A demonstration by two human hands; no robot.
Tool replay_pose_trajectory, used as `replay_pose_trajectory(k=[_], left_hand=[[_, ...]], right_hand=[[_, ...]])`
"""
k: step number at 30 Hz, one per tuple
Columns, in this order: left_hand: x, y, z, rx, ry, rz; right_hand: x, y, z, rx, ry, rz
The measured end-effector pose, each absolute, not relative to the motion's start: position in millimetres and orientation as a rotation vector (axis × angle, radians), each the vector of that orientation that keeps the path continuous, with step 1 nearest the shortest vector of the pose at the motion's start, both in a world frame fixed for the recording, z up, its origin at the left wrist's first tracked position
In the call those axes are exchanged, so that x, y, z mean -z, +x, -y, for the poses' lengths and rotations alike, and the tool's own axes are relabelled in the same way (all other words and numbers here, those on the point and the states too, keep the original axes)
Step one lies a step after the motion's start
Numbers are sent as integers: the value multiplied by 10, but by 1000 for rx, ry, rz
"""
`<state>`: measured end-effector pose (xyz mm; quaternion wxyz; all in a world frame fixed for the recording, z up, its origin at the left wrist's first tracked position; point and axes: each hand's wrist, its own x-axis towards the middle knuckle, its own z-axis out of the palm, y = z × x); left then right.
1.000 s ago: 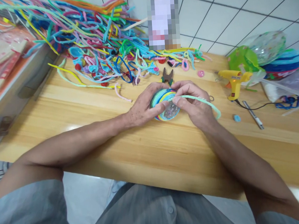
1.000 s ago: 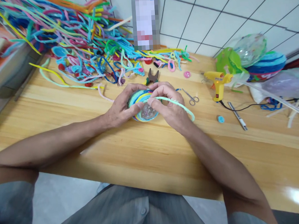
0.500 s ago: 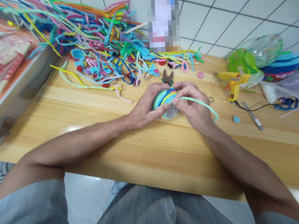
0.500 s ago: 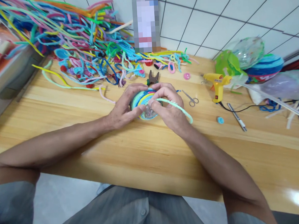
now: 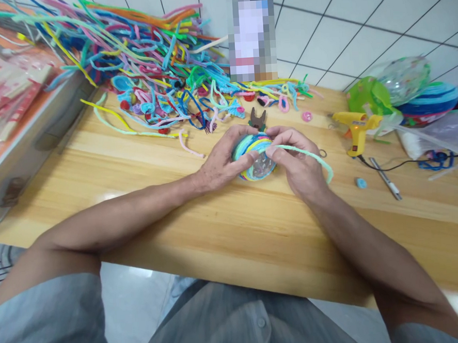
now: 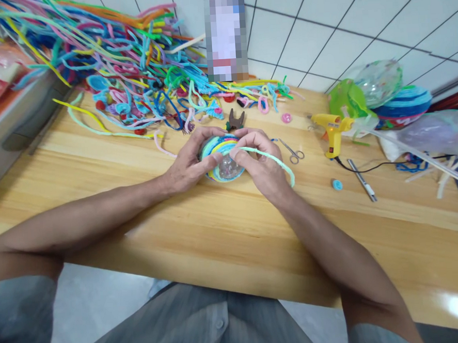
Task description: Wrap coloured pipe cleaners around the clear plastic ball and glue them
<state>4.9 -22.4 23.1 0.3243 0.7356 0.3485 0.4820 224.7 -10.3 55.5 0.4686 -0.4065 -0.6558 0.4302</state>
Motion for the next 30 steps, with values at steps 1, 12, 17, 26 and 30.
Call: replay_pose_trajectory(k=[1, 12, 17, 26, 30], left_hand=[[-225, 50, 220, -1272, 1928, -905], [-255, 36, 147, -1257, 2079, -895], [-246, 12, 117, -1208, 2027, -885], [-212, -6, 96, -1226, 1982, -866], [-181, 0, 91, -1242, 1973, -886]], right_hand=[[-539, 2246, 97, -1057, -997, 1592], [-484, 2208, 101, -1048, -1008, 1539], [-465, 2205, 103, -1015, -1014, 1571], [-385, 2172, 78, -1135, -993, 1417], [-305, 2150, 74, -1154, -999, 1323]])
